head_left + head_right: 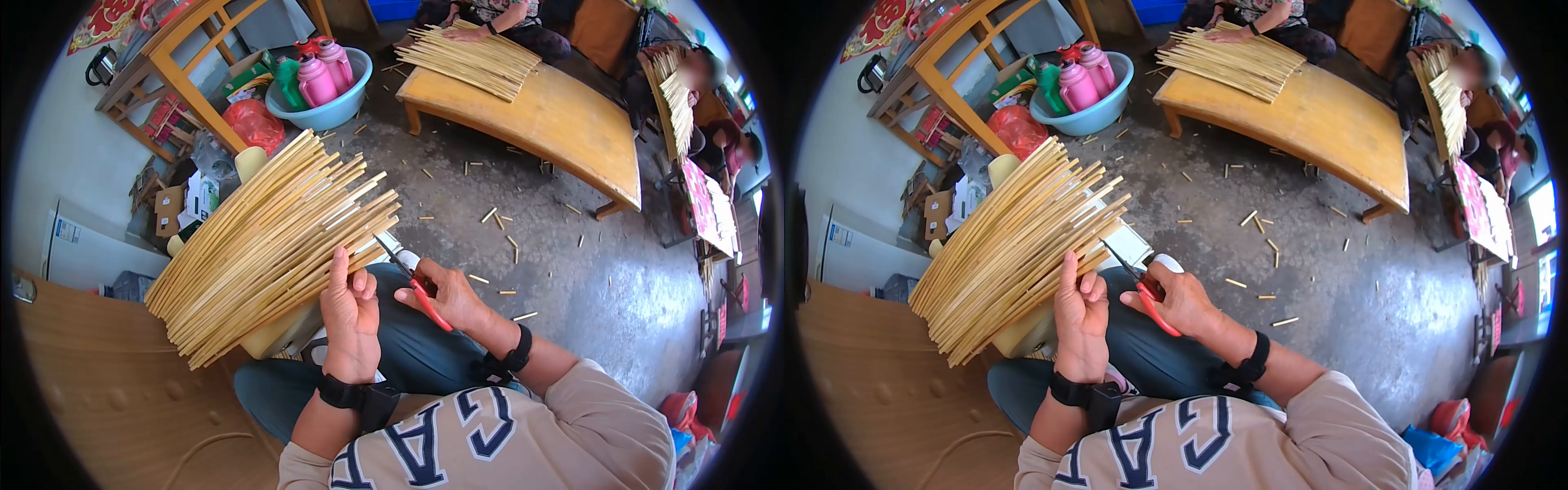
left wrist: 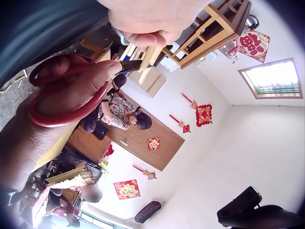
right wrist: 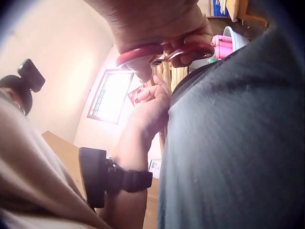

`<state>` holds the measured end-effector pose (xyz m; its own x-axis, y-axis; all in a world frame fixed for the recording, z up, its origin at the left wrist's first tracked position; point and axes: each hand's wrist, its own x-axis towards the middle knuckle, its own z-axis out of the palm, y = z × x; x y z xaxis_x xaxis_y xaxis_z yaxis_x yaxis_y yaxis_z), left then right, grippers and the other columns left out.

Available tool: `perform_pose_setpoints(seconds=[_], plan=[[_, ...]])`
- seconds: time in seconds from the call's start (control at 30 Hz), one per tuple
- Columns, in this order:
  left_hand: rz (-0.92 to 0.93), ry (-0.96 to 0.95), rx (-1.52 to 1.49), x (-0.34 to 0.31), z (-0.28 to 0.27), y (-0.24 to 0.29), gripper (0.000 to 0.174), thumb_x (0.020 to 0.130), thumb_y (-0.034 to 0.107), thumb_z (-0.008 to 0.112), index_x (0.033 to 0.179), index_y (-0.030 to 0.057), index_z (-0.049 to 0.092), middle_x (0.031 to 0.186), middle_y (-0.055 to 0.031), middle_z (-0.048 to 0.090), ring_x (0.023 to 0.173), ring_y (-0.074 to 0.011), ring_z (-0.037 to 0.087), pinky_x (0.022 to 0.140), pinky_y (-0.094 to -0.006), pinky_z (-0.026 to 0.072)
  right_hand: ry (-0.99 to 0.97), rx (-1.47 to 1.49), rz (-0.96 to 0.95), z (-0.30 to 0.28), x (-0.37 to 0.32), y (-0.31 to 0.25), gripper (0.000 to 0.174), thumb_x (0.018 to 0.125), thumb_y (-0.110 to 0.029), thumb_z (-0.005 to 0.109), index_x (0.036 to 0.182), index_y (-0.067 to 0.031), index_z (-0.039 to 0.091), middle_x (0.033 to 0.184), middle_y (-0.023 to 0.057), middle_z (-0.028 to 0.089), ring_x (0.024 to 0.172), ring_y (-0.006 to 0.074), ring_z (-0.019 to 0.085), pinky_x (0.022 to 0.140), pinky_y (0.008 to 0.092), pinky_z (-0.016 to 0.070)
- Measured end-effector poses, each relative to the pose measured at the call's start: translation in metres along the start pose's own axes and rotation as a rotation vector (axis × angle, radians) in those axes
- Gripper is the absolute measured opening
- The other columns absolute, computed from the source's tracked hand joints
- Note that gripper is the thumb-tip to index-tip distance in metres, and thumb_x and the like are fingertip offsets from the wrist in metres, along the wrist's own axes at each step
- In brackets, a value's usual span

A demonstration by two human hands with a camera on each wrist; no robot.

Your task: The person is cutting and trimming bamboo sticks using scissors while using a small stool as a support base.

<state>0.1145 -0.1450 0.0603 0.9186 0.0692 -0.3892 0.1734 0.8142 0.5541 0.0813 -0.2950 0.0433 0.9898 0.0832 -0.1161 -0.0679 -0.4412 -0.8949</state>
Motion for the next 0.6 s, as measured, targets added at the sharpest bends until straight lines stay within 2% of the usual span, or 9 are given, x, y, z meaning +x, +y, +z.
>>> perform_pose_setpoints(seconds=[0.03, 0.1, 0.27, 0.57, 0.6], plan=[[-0.001, 0.000, 0.000, 0.000, 0.001, 0.001, 0.017, 0.087, 0.019, 0.061, 0.094, 0.0047, 0.056, 0.079, 0.0015, 0.056, 0.048, -0.0038, 0.038, 0.039, -0.0166, 0.0295, -0.002, 0.009, -0.004, 0.000, 0.000, 0.000, 0.048, 0.073, -0.047, 0.070, 0.078, -0.0025, 0.053, 0.063, 0.0126, 0.056, 0.057, 0.0279, 0.058, 0.054, 0.0357, 0.0446], [0.010, -0.011, 0.029, -0.001, 0.002, 0.002, 0.016, 0.086, 0.020, 0.063, 0.089, 0.0059, 0.056, 0.067, 0.0026, 0.049, 0.049, -0.0055, 0.039, 0.044, -0.0192, 0.0310, -0.005, 0.003, -0.005, -0.001, 0.000, 0.000, 0.048, 0.073, -0.047, 0.070, 0.077, -0.0023, 0.053, 0.064, 0.0128, 0.056, 0.057, 0.0279, 0.058, 0.054, 0.0358, 0.0448], [0.000, -0.021, 0.023, 0.000, -0.001, 0.002, 0.015, 0.086, 0.018, 0.063, 0.090, 0.0055, 0.056, 0.069, 0.0024, 0.050, 0.049, -0.0056, 0.039, 0.044, -0.0192, 0.0312, -0.010, -0.013, 0.012, -0.001, 0.002, -0.005, 0.048, 0.073, -0.047, 0.071, 0.077, -0.0017, 0.054, 0.065, 0.0134, 0.057, 0.059, 0.0280, 0.058, 0.055, 0.0361, 0.0451], [-0.015, -0.063, 0.072, -0.003, -0.003, 0.001, 0.012, 0.085, 0.014, 0.062, 0.090, 0.0037, 0.057, 0.071, 0.0012, 0.052, 0.049, -0.0059, 0.039, 0.043, -0.0200, 0.0310, 0.000, 0.056, 0.002, 0.009, -0.002, -0.001, 0.043, 0.074, -0.039, 0.073, 0.075, -0.0003, 0.054, 0.060, 0.0116, 0.054, 0.053, 0.0244, 0.054, 0.052, 0.0353, 0.0438], [-0.020, -0.101, 0.125, -0.006, -0.002, -0.001, 0.012, 0.085, 0.013, 0.061, 0.090, 0.0032, 0.057, 0.071, 0.0010, 0.052, 0.048, -0.0059, 0.039, 0.043, -0.0203, 0.0309, 0.054, 0.080, -0.032, 0.013, 0.000, 0.000, 0.041, 0.074, -0.037, 0.073, 0.075, -0.0008, 0.053, 0.058, 0.0087, 0.050, 0.053, 0.0177, 0.048, 0.050, 0.0324, 0.0410]])
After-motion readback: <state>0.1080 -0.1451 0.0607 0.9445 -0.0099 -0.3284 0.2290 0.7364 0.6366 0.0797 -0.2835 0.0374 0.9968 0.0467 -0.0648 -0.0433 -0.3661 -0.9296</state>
